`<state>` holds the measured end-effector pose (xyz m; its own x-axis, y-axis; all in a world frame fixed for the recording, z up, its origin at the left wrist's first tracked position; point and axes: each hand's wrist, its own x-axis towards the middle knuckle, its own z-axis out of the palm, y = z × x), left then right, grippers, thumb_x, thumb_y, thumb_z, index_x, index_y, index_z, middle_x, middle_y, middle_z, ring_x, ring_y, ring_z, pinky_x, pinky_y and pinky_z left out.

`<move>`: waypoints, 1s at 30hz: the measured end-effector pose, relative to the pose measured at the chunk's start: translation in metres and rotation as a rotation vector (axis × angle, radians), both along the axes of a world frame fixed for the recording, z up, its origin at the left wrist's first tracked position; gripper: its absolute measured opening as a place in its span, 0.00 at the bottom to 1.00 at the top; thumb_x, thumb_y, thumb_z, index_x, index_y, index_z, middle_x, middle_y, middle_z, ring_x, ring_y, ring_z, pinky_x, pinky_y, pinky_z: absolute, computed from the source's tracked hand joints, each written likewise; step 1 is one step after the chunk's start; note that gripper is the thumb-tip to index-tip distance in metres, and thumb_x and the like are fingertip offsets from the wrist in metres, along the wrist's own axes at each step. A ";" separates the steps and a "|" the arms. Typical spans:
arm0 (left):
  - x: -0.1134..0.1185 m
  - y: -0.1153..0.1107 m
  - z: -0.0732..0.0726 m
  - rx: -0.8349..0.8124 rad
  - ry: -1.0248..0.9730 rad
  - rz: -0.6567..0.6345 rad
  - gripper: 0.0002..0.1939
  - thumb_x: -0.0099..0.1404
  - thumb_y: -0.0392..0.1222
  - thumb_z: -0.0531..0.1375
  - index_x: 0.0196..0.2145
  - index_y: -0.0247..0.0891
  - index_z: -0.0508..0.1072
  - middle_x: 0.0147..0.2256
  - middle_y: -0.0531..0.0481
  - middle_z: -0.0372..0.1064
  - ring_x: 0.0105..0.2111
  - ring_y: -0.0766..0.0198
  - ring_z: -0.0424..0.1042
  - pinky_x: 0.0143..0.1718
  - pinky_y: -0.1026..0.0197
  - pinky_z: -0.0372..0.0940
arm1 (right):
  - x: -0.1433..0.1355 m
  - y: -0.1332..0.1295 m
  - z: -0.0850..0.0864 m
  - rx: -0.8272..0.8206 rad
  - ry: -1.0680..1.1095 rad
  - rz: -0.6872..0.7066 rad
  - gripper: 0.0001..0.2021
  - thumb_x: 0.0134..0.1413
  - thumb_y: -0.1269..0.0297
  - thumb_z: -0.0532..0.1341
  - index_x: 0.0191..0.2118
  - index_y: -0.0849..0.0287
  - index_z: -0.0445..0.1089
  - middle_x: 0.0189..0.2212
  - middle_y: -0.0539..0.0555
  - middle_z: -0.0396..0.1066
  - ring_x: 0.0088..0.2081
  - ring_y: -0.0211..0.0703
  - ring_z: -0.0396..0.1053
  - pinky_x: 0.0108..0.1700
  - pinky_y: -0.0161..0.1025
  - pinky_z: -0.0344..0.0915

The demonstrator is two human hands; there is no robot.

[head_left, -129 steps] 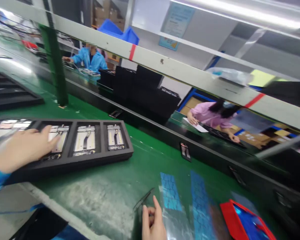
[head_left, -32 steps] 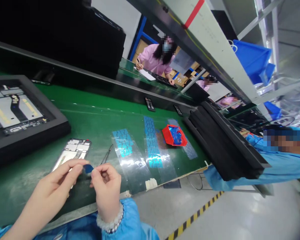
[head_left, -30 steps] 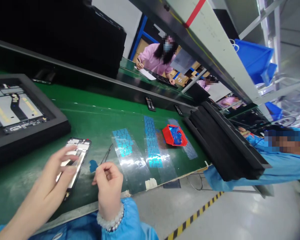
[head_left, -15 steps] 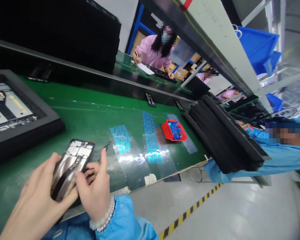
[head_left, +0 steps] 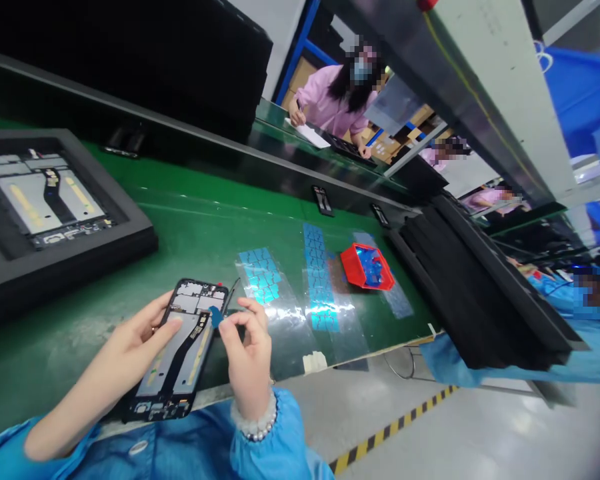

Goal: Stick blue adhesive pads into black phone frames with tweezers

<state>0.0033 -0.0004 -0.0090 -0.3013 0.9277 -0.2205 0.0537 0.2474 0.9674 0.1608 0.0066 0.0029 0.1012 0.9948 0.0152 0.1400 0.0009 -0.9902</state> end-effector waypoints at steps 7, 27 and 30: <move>0.002 -0.006 0.001 -0.073 -0.123 -0.083 0.41 0.44 0.66 0.68 0.51 0.39 0.75 0.47 0.43 0.78 0.48 0.48 0.76 0.50 0.52 0.70 | -0.012 0.007 0.011 0.089 -0.101 0.145 0.06 0.54 0.64 0.61 0.27 0.57 0.69 0.52 0.58 0.66 0.58 0.49 0.61 0.60 0.48 0.53; 0.000 -0.007 0.004 -0.072 -0.032 -0.118 0.38 0.42 0.70 0.66 0.47 0.47 0.79 0.49 0.51 0.76 0.53 0.48 0.72 0.56 0.48 0.61 | -0.007 0.014 0.014 0.008 -0.118 0.179 0.07 0.49 0.65 0.65 0.23 0.56 0.73 0.39 0.54 0.70 0.48 0.46 0.66 0.53 0.43 0.60; 0.000 -0.008 0.002 -0.071 -0.011 -0.124 0.39 0.43 0.70 0.65 0.49 0.46 0.77 0.49 0.50 0.75 0.53 0.48 0.72 0.57 0.48 0.60 | -0.007 0.014 0.014 0.001 -0.115 0.171 0.06 0.49 0.65 0.65 0.23 0.56 0.73 0.38 0.54 0.70 0.48 0.46 0.66 0.53 0.42 0.61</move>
<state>0.0033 -0.0084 -0.0071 -0.1825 0.9395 -0.2898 0.0778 0.3076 0.9483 0.1537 0.0207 0.0168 -0.0717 0.9973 0.0174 0.2499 0.0349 -0.9677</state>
